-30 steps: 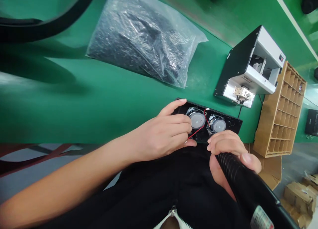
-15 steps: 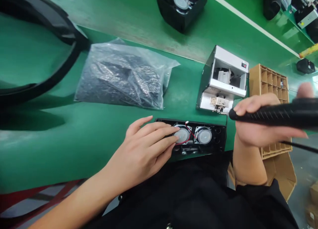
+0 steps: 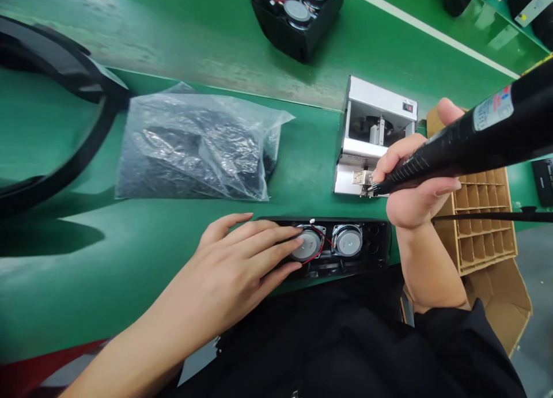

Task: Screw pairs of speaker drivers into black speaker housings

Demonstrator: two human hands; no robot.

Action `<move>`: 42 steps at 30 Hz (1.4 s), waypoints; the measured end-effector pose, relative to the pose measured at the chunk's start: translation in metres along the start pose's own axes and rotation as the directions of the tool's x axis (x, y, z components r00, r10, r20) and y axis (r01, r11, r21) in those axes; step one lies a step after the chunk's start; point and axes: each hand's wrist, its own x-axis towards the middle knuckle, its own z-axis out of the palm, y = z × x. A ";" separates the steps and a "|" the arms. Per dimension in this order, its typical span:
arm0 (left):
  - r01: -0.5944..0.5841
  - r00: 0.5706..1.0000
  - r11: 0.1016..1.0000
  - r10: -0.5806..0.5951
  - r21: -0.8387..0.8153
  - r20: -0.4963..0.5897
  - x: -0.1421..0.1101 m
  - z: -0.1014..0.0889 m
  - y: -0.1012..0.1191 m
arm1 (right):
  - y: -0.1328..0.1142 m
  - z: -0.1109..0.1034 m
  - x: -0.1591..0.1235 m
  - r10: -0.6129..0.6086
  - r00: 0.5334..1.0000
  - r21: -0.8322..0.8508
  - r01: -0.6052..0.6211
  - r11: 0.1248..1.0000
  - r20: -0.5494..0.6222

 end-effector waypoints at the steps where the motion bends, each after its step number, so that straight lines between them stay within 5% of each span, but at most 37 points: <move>1: 0.000 1.000 1.000 0.000 -0.001 -0.003 0.000 0.000 0.000 | 0.001 0.000 0.000 -0.005 1.000 -0.001 0.005 1.000 -0.004; 5: 0.019 1.000 1.000 -0.019 -0.001 -0.018 -0.002 0.002 0.002 | -0.005 0.000 -0.003 0.025 0.999 0.062 -0.023 0.998 -0.030; 14: 0.008 0.999 1.000 -0.009 0.015 0.042 0.000 -0.001 0.000 | -0.067 0.002 -0.023 0.269 0.957 0.235 -0.289 0.928 0.112; 23: -0.050 0.995 0.997 0.045 0.056 0.084 0.008 0.003 -0.006 | -0.018 0.009 -0.059 0.214 0.937 0.321 -0.300 0.898 0.277; 42: -0.083 0.991 0.994 0.075 0.072 0.107 0.013 -0.003 -0.006 | -0.034 0.011 -0.054 0.399 0.895 0.322 -0.445 0.836 0.201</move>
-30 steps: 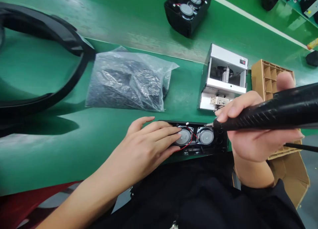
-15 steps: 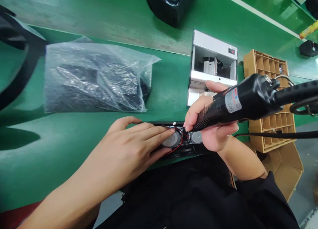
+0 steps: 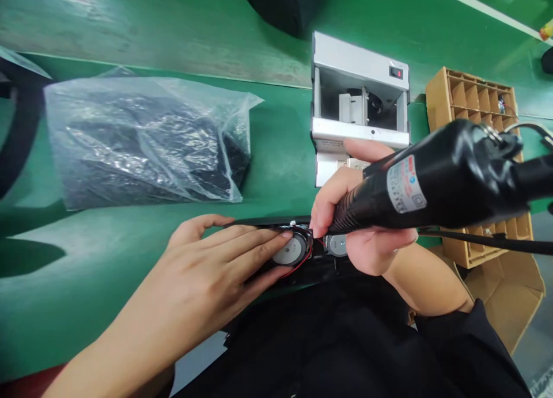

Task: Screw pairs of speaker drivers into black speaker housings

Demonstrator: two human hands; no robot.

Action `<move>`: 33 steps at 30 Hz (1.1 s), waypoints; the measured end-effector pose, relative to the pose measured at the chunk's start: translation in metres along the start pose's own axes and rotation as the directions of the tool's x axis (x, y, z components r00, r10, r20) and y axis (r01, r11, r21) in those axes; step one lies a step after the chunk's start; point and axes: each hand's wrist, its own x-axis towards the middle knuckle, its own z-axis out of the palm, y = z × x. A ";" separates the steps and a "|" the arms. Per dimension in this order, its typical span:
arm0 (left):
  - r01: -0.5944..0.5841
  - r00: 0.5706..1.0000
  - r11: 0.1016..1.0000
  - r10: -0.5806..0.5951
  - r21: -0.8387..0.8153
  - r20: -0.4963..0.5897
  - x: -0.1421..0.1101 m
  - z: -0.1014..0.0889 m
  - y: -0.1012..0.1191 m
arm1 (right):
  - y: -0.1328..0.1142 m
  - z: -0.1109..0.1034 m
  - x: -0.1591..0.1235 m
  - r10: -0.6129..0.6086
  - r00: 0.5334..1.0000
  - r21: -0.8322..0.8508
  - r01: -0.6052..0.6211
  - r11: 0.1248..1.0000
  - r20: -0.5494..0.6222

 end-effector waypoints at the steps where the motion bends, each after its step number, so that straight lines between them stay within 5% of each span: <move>1: 0.006 1.000 1.000 -0.006 -0.002 0.003 0.000 0.000 0.000 | 0.001 0.000 0.000 -0.005 1.000 -0.014 0.006 1.000 0.005; 11: 0.013 1.000 1.000 -0.014 0.020 0.022 0.001 0.001 0.002 | 0.019 -0.003 -0.003 -0.162 0.979 -0.136 0.179 0.974 0.127; 21: 0.031 1.000 0.999 -0.031 0.007 0.000 0.000 0.005 0.004 | 0.024 0.004 0.000 -0.202 0.968 -0.060 0.213 0.975 0.151; 27: 0.036 0.999 0.999 -0.036 0.005 -0.019 0.000 0.007 0.004 | 0.018 0.011 -0.007 -0.072 0.996 -0.120 0.079 0.990 0.061; 33: 0.053 0.998 0.998 -0.052 -0.026 0.024 0.000 0.007 0.002 | 0.029 0.004 -0.006 -0.160 0.965 0.009 0.162 0.987 0.206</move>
